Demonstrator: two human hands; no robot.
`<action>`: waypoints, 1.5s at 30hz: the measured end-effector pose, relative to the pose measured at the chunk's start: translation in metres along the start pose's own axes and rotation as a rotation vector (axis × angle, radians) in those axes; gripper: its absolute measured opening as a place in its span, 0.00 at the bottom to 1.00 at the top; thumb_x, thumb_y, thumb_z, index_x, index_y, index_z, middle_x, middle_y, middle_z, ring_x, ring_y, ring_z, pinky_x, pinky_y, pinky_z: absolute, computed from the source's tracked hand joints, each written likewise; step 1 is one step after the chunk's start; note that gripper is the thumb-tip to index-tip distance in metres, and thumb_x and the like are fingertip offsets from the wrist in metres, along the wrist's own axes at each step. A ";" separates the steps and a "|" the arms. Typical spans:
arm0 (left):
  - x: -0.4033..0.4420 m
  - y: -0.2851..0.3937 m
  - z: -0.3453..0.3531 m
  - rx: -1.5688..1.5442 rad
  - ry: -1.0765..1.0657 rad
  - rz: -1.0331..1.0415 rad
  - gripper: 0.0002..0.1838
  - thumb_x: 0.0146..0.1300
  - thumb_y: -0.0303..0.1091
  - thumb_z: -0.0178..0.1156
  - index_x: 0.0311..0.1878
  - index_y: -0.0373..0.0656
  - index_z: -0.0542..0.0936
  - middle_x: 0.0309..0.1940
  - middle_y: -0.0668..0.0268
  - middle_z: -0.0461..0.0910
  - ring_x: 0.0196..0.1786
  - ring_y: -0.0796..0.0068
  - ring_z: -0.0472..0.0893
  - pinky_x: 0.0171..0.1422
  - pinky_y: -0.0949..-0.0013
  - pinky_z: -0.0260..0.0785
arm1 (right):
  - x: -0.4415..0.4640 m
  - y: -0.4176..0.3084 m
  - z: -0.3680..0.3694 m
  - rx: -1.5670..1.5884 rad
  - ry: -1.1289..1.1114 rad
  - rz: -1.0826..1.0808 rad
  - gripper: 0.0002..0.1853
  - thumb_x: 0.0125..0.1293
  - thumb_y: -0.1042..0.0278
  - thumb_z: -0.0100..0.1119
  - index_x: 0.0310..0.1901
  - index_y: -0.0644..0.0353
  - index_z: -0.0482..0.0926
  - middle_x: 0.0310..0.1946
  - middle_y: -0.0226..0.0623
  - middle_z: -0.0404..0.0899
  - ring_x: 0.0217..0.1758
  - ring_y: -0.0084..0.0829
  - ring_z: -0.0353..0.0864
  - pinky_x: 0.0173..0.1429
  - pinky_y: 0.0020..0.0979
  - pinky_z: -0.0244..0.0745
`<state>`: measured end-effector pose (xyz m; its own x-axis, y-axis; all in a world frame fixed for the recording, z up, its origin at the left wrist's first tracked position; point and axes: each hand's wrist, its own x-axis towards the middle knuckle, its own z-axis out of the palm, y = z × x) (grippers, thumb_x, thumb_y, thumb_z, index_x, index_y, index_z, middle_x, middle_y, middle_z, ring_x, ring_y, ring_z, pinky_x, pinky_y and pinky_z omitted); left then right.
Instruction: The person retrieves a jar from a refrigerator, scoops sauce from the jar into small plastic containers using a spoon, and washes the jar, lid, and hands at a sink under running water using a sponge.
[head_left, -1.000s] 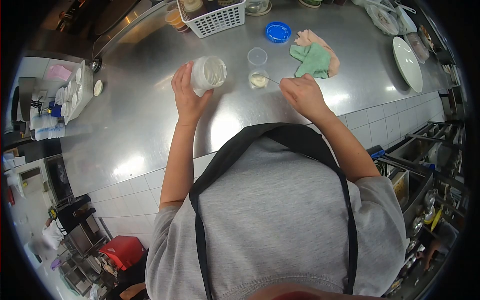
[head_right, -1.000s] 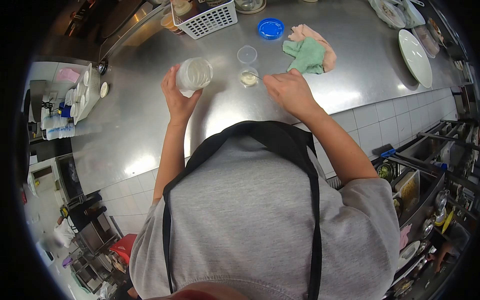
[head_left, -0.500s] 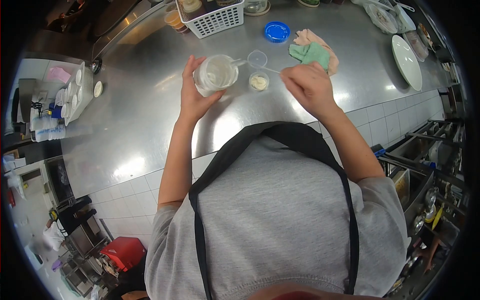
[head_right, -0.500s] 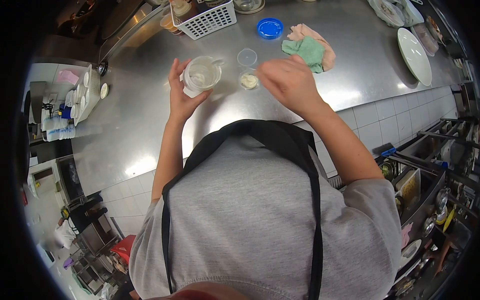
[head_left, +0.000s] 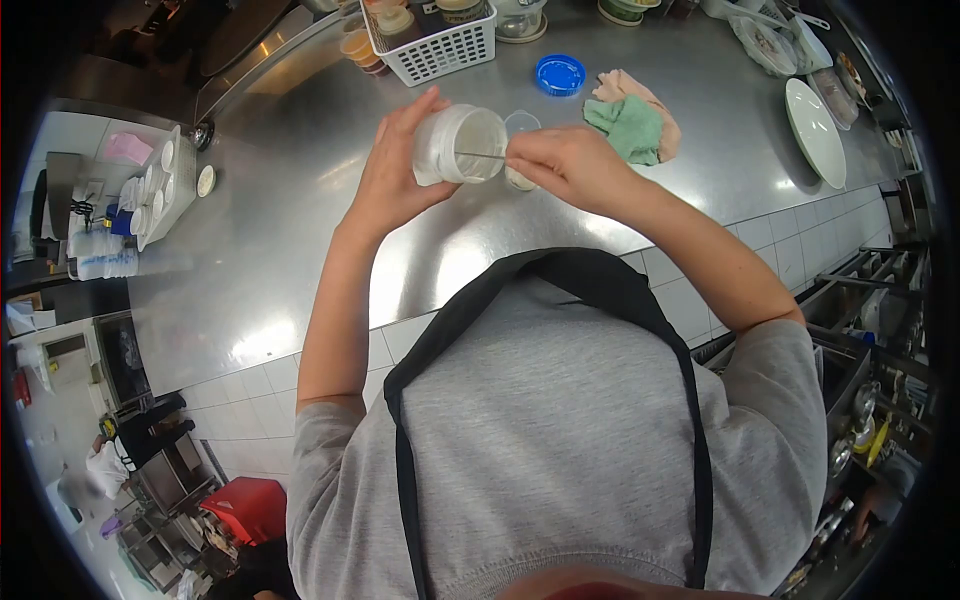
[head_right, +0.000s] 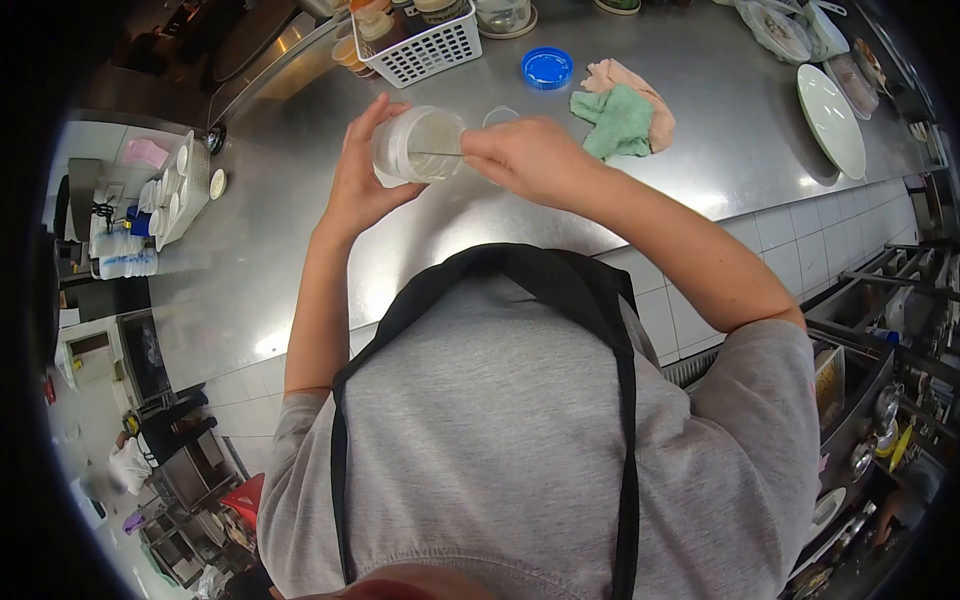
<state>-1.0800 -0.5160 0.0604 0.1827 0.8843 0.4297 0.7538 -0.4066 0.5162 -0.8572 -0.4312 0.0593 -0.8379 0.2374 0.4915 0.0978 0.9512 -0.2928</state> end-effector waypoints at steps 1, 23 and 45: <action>0.000 -0.002 0.003 0.019 0.059 0.044 0.57 0.31 0.26 0.74 0.69 0.49 0.53 0.56 0.62 0.71 0.60 0.59 0.67 0.64 0.58 0.59 | 0.000 -0.004 -0.003 0.275 -0.073 0.255 0.03 0.62 0.68 0.55 0.34 0.57 0.75 0.22 0.25 0.71 0.25 0.21 0.70 0.32 0.25 0.62; -0.028 -0.040 0.050 0.035 0.708 -0.117 0.57 0.35 0.33 0.75 0.67 0.40 0.48 0.57 0.58 0.63 0.61 0.57 0.62 0.65 0.58 0.54 | -0.036 -0.006 -0.010 1.351 0.428 0.949 0.05 0.65 0.69 0.53 0.35 0.61 0.73 0.17 0.20 0.61 0.16 0.12 0.50 0.22 0.18 0.47; -0.060 -0.038 0.051 0.105 0.650 -0.257 0.54 0.36 0.32 0.74 0.66 0.35 0.51 0.58 0.55 0.62 0.61 0.56 0.60 0.66 0.57 0.53 | -0.080 0.001 0.016 -0.283 0.105 0.285 0.04 0.53 0.71 0.55 0.30 0.53 0.71 0.24 0.29 0.66 0.31 0.27 0.71 0.37 0.30 0.59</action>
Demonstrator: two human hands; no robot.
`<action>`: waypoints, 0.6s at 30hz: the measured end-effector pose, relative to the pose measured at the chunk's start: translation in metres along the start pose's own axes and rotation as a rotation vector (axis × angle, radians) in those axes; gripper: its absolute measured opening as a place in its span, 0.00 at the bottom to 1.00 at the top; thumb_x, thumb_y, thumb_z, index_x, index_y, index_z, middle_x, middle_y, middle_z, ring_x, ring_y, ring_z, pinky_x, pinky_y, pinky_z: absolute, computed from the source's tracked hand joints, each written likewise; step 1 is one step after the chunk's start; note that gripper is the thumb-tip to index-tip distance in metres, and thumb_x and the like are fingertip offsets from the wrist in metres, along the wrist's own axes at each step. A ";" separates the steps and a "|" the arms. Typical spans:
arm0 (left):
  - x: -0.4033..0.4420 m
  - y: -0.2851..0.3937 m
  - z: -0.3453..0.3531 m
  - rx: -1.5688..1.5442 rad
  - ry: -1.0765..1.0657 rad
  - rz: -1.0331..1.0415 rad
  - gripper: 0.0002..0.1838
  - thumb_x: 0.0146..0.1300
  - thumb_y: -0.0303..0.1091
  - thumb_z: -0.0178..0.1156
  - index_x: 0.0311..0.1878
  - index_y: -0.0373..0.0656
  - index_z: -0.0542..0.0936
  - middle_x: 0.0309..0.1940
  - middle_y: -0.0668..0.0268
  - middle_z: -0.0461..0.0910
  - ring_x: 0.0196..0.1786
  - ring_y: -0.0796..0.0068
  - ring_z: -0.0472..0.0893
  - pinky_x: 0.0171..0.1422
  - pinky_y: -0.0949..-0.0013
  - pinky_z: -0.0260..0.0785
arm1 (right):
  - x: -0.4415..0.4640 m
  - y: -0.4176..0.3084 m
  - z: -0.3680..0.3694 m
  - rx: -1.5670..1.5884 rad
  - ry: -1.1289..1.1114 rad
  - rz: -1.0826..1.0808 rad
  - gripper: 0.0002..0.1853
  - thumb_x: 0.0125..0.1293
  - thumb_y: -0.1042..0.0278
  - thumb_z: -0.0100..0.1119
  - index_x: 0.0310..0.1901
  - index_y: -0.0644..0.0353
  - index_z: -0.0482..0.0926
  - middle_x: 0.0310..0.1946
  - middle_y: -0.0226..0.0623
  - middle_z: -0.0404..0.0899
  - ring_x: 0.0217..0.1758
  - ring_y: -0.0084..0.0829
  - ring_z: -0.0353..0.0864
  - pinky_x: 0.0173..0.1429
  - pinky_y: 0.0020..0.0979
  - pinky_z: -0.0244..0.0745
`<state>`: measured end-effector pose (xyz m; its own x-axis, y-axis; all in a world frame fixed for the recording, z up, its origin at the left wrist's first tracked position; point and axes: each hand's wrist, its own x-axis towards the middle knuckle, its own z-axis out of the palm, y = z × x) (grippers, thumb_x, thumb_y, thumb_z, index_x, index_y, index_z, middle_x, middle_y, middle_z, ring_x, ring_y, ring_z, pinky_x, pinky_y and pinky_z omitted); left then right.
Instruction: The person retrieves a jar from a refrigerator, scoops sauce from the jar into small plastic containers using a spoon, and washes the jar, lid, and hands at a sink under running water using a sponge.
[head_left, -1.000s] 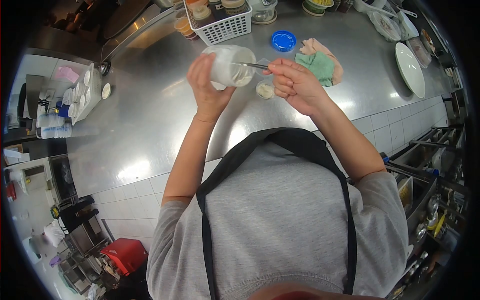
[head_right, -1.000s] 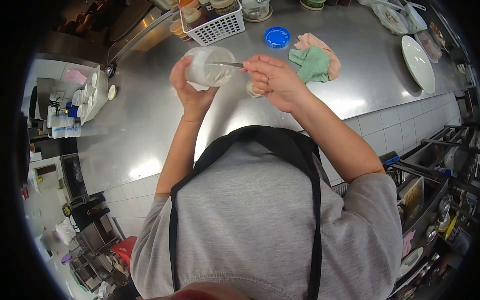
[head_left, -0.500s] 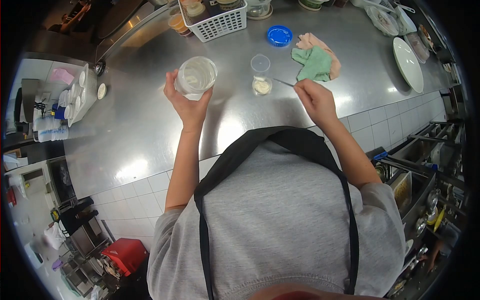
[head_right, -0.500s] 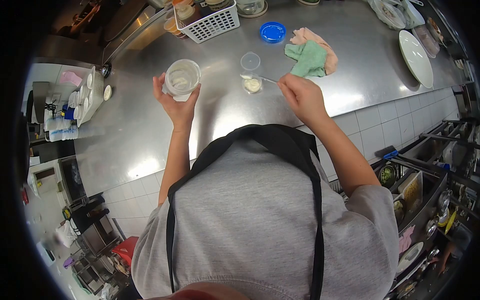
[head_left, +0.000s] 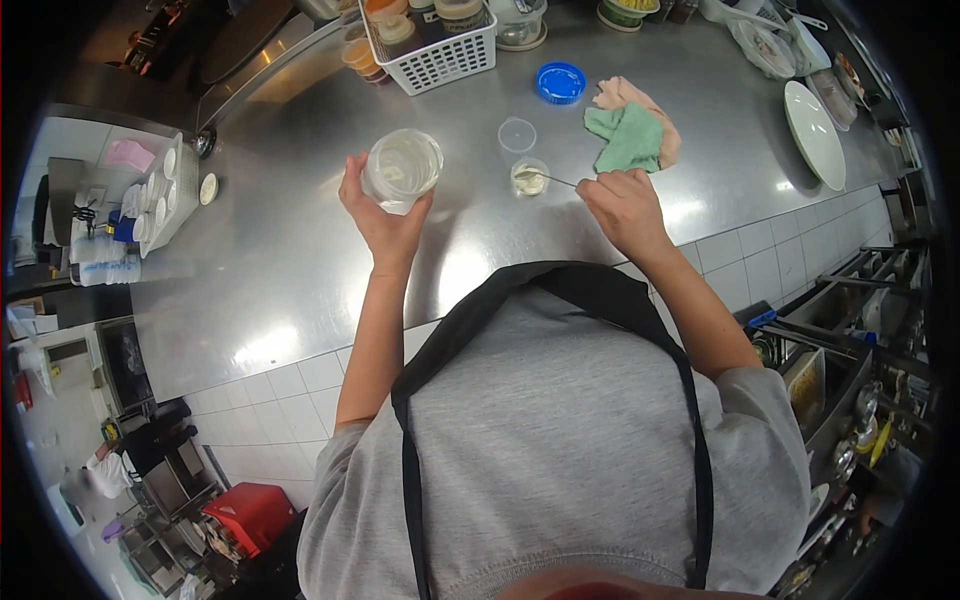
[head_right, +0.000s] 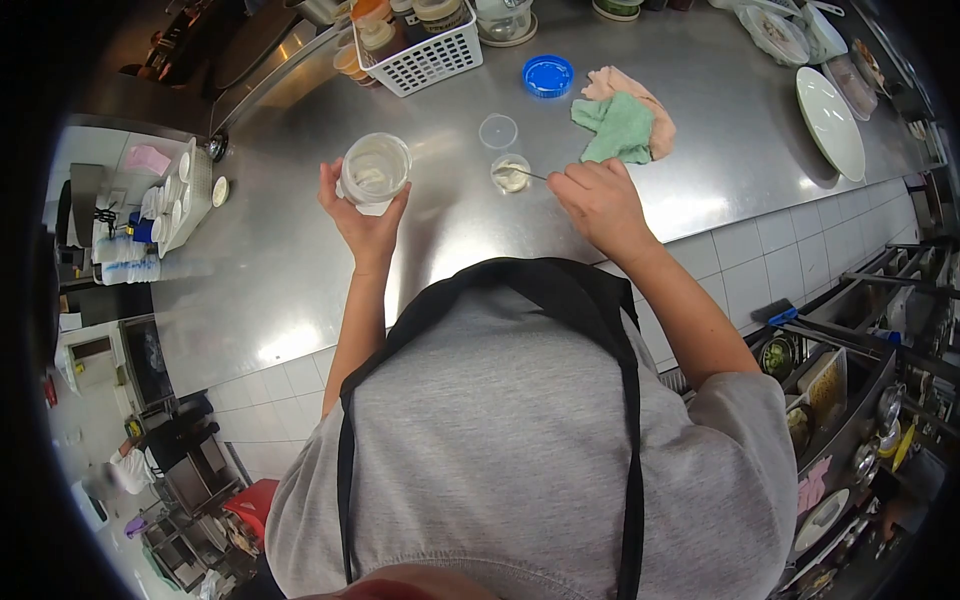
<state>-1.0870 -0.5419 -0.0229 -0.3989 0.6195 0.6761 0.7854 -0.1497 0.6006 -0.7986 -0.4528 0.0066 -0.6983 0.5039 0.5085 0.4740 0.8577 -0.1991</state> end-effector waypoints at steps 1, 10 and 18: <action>0.000 0.001 -0.001 0.001 -0.002 -0.002 0.54 0.36 0.32 0.74 0.66 0.35 0.51 0.58 0.55 0.62 0.61 0.56 0.60 0.66 0.57 0.53 | 0.000 -0.001 0.000 -0.009 0.000 -0.001 0.04 0.53 0.71 0.55 0.30 0.53 0.71 0.23 0.29 0.66 0.31 0.27 0.71 0.37 0.30 0.59; 0.000 0.004 0.004 -0.011 -0.015 -0.018 0.53 0.37 0.32 0.74 0.66 0.35 0.52 0.57 0.55 0.63 0.61 0.56 0.61 0.66 0.57 0.53 | -0.002 -0.002 -0.004 0.019 0.019 0.051 0.03 0.55 0.71 0.56 0.30 0.54 0.72 0.23 0.29 0.68 0.30 0.27 0.72 0.37 0.30 0.58; -0.009 0.005 0.008 -0.170 -0.208 -0.043 0.57 0.39 0.30 0.75 0.68 0.42 0.46 0.62 0.55 0.58 0.65 0.60 0.62 0.64 0.56 0.61 | 0.010 -0.011 -0.021 0.525 0.286 0.440 0.03 0.59 0.73 0.58 0.29 0.59 0.75 0.24 0.31 0.76 0.22 0.26 0.69 0.35 0.26 0.61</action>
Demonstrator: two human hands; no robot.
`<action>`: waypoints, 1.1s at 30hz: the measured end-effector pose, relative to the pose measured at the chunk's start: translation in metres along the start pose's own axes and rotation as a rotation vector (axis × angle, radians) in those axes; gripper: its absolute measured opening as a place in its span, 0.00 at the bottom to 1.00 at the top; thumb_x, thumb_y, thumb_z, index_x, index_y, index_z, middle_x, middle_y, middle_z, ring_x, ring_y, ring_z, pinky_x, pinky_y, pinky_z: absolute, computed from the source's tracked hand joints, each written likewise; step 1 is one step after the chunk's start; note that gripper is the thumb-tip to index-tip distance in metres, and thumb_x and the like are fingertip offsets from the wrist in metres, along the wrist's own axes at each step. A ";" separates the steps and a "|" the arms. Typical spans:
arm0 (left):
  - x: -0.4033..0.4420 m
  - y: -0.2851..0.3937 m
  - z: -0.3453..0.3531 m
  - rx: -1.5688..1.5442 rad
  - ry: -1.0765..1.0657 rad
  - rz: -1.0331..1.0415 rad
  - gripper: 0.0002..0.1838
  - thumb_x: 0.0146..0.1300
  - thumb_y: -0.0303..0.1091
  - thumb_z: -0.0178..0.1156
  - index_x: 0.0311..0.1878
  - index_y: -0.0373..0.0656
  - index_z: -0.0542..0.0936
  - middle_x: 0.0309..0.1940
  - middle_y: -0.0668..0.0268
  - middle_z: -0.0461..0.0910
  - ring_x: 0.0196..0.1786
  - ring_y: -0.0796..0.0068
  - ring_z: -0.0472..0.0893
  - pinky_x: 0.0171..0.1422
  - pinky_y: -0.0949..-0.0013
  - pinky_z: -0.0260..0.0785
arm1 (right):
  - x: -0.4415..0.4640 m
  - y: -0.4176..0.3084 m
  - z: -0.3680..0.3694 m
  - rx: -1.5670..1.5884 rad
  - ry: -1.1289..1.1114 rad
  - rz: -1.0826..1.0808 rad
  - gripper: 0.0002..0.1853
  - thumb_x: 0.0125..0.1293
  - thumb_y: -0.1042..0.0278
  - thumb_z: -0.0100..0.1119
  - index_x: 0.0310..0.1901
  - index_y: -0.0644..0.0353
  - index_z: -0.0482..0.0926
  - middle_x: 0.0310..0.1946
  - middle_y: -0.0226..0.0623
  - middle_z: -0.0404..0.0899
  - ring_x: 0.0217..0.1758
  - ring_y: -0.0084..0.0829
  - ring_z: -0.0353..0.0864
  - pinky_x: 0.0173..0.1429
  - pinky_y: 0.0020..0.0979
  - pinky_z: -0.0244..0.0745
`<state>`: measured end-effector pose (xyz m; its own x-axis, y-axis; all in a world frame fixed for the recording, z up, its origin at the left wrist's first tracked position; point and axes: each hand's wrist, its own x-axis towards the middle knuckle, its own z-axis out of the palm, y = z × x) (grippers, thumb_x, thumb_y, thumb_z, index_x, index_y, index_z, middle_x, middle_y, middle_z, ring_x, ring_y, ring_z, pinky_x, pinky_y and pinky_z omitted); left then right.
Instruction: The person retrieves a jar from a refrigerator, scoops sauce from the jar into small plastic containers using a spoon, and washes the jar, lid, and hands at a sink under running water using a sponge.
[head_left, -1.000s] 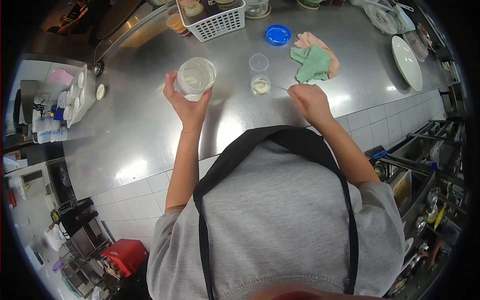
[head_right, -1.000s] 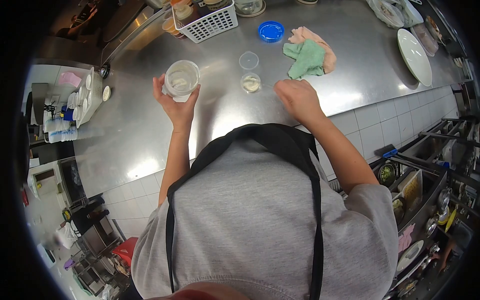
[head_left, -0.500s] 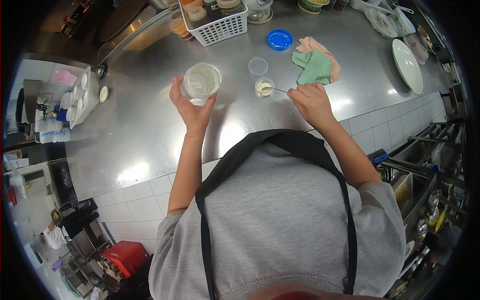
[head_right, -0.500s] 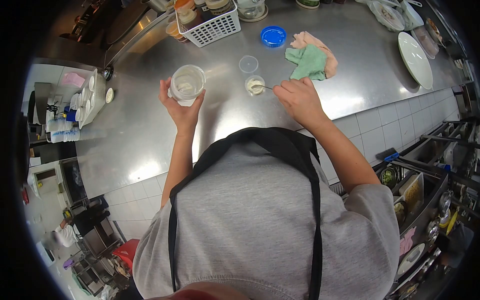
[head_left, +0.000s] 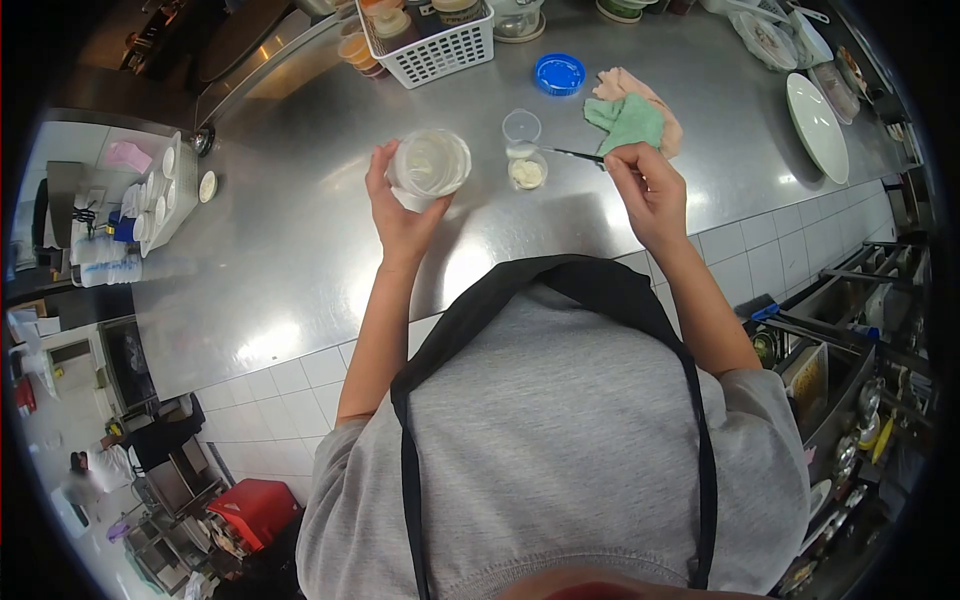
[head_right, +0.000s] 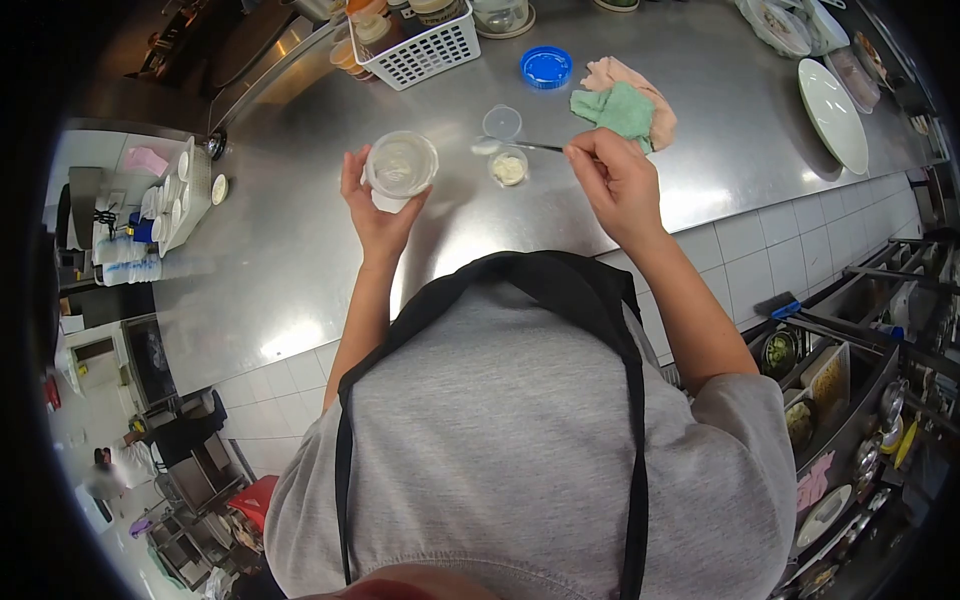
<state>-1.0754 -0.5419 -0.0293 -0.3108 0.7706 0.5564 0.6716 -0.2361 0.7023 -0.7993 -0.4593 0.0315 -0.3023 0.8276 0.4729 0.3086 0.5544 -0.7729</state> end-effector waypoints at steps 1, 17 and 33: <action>0.001 0.002 0.000 0.006 -0.027 0.018 0.57 0.39 0.30 0.75 0.69 0.42 0.46 0.63 0.56 0.57 0.65 0.60 0.62 0.64 0.55 0.60 | 0.002 -0.010 0.000 0.011 -0.014 -0.020 0.03 0.59 0.73 0.58 0.30 0.60 0.75 0.24 0.31 0.76 0.22 0.26 0.69 0.34 0.26 0.61; 0.029 0.022 -0.003 0.174 -0.003 0.535 0.51 0.29 0.19 0.71 0.63 0.48 0.59 0.58 0.61 0.69 0.62 0.54 0.68 0.64 0.58 0.63 | 0.004 -0.038 0.043 0.286 -0.461 0.117 0.05 0.63 0.73 0.54 0.30 0.62 0.73 0.16 0.27 0.68 0.18 0.13 0.65 0.23 0.21 0.59; 0.032 0.018 -0.001 0.210 -0.027 0.593 0.48 0.30 0.21 0.71 0.61 0.49 0.61 0.57 0.62 0.71 0.62 0.56 0.68 0.64 0.56 0.63 | 0.001 -0.029 0.040 0.419 -0.417 0.305 0.07 0.64 0.71 0.53 0.28 0.62 0.70 0.14 0.24 0.68 0.17 0.12 0.62 0.21 0.20 0.54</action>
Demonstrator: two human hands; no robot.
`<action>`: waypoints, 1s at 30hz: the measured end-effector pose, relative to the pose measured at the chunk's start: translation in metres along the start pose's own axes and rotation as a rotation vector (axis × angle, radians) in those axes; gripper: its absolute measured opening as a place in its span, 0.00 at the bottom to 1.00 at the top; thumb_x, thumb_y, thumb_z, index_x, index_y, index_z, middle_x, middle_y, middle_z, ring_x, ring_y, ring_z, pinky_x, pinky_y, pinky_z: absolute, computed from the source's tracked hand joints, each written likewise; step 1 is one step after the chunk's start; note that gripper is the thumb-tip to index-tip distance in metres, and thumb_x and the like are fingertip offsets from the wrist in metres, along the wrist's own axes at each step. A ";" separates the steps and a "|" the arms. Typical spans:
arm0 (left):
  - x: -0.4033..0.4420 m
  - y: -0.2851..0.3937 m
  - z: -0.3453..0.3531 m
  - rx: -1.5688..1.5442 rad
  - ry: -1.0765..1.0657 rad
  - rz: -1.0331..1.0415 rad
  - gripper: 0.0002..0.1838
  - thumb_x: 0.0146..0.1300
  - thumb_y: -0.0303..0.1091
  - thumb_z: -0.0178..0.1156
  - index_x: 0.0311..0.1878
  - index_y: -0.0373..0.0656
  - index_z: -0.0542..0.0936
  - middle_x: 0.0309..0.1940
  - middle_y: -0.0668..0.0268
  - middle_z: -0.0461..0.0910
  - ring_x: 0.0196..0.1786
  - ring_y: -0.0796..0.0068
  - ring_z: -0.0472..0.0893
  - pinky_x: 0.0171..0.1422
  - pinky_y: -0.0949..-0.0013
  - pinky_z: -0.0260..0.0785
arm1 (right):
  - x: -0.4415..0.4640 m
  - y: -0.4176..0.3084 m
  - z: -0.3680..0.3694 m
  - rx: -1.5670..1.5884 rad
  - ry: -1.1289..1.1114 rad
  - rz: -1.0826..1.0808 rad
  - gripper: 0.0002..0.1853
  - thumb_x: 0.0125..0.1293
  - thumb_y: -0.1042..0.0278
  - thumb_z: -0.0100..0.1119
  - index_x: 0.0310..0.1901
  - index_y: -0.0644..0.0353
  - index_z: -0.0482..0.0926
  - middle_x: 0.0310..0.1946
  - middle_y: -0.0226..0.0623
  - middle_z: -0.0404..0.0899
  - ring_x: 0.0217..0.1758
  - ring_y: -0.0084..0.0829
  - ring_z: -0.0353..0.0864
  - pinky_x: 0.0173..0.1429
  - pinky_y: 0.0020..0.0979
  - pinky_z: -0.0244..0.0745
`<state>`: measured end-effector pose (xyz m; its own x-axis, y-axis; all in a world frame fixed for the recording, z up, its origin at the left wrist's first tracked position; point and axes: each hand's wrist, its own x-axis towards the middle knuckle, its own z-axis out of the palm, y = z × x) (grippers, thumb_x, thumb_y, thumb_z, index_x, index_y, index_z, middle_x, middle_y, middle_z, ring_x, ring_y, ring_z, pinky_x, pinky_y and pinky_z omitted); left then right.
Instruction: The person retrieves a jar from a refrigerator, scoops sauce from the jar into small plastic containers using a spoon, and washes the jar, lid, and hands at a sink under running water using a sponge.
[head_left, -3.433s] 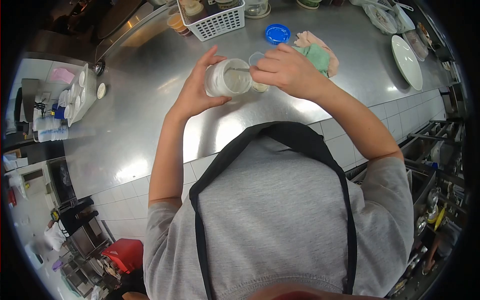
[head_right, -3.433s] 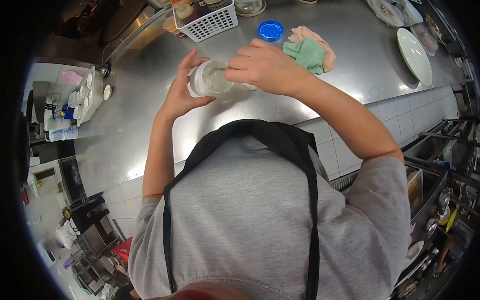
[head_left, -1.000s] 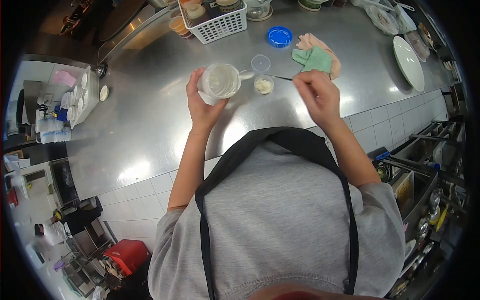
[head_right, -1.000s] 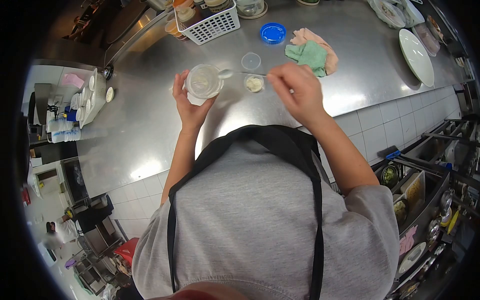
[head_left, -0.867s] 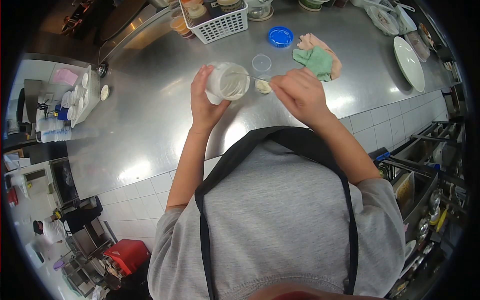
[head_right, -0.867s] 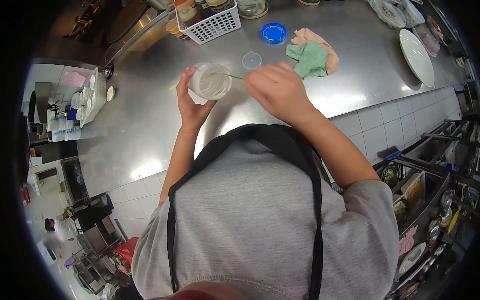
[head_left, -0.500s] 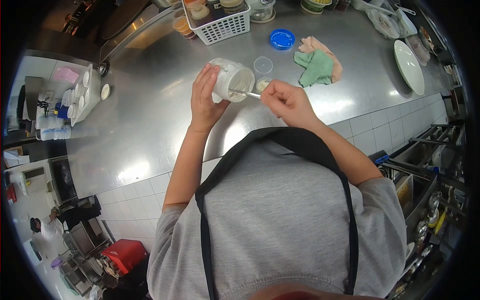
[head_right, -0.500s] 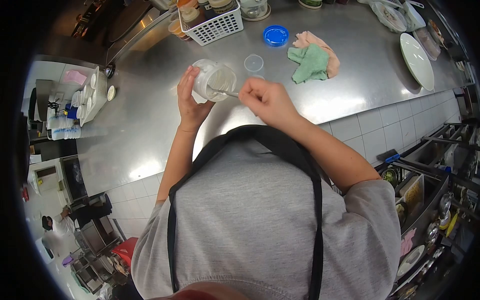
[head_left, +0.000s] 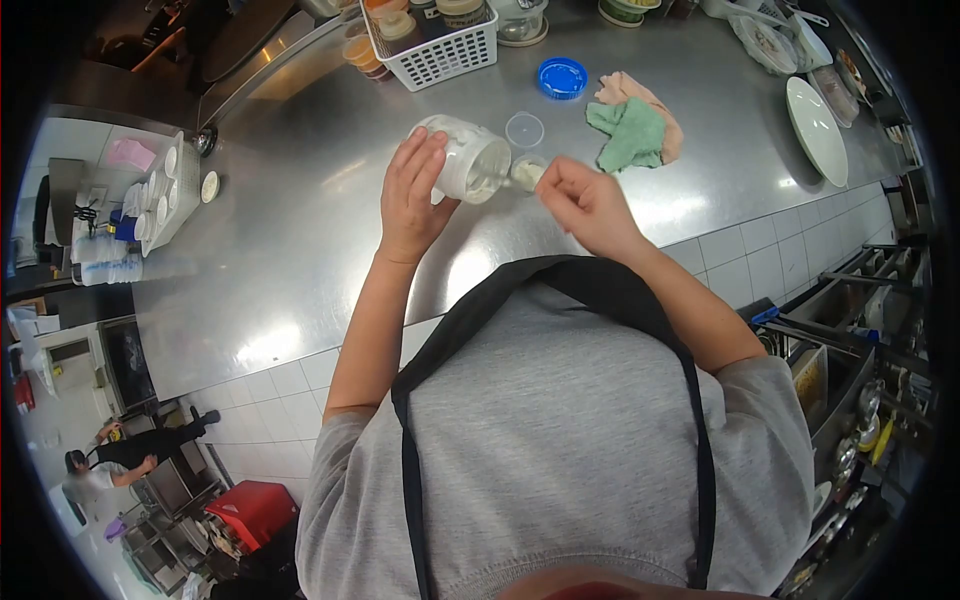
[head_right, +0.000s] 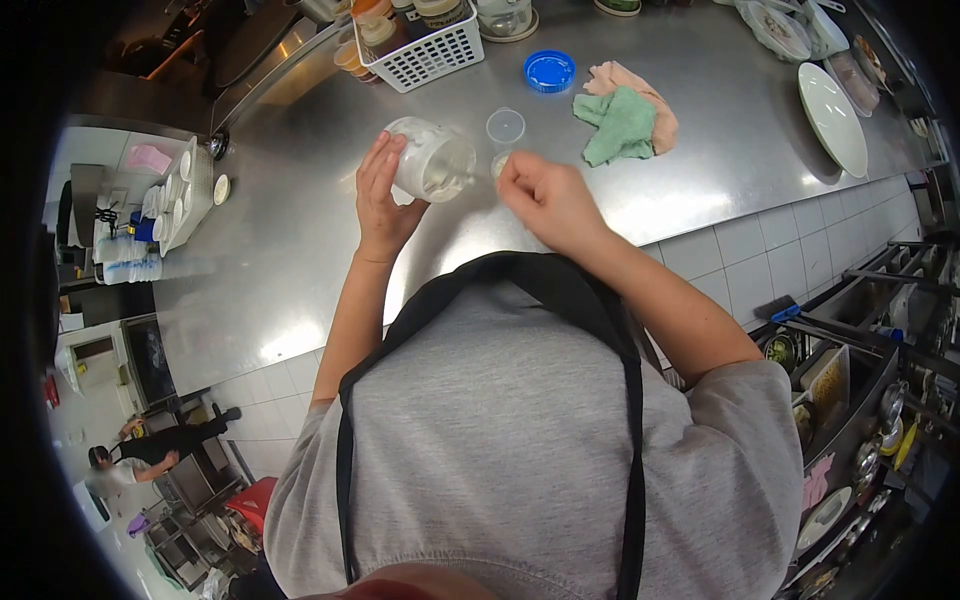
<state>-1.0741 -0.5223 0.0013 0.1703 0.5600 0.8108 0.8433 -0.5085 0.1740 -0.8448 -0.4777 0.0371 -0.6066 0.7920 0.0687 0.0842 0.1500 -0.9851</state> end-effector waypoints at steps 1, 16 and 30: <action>0.000 -0.001 0.000 0.000 -0.016 0.012 0.47 0.31 0.21 0.71 0.60 0.49 0.61 0.57 0.62 0.71 0.62 0.56 0.68 0.64 0.55 0.63 | -0.001 -0.002 -0.003 -0.002 -0.002 -0.002 0.07 0.64 0.71 0.53 0.28 0.62 0.70 0.14 0.24 0.68 0.17 0.12 0.62 0.21 0.20 0.54; -0.002 -0.008 0.001 0.066 -0.120 0.049 0.49 0.31 0.20 0.72 0.61 0.49 0.60 0.57 0.63 0.71 0.62 0.57 0.68 0.65 0.57 0.62 | 0.002 0.012 -0.012 -0.539 0.067 -0.310 0.04 0.65 0.71 0.50 0.32 0.59 0.71 0.15 0.19 0.66 0.17 0.09 0.60 0.22 0.17 0.53; -0.002 -0.012 0.003 0.011 -0.099 -0.006 0.43 0.33 0.23 0.70 0.59 0.52 0.66 0.59 0.68 0.70 0.63 0.60 0.67 0.64 0.53 0.62 | 0.006 0.004 -0.016 -0.027 -0.072 0.080 0.04 0.66 0.71 0.50 0.33 0.60 0.70 0.15 0.22 0.65 0.17 0.12 0.62 0.22 0.18 0.56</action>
<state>-1.0828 -0.5154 -0.0048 0.2147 0.6252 0.7503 0.8500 -0.4980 0.1717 -0.8353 -0.4624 0.0361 -0.6526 0.7573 -0.0225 0.1552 0.1046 -0.9823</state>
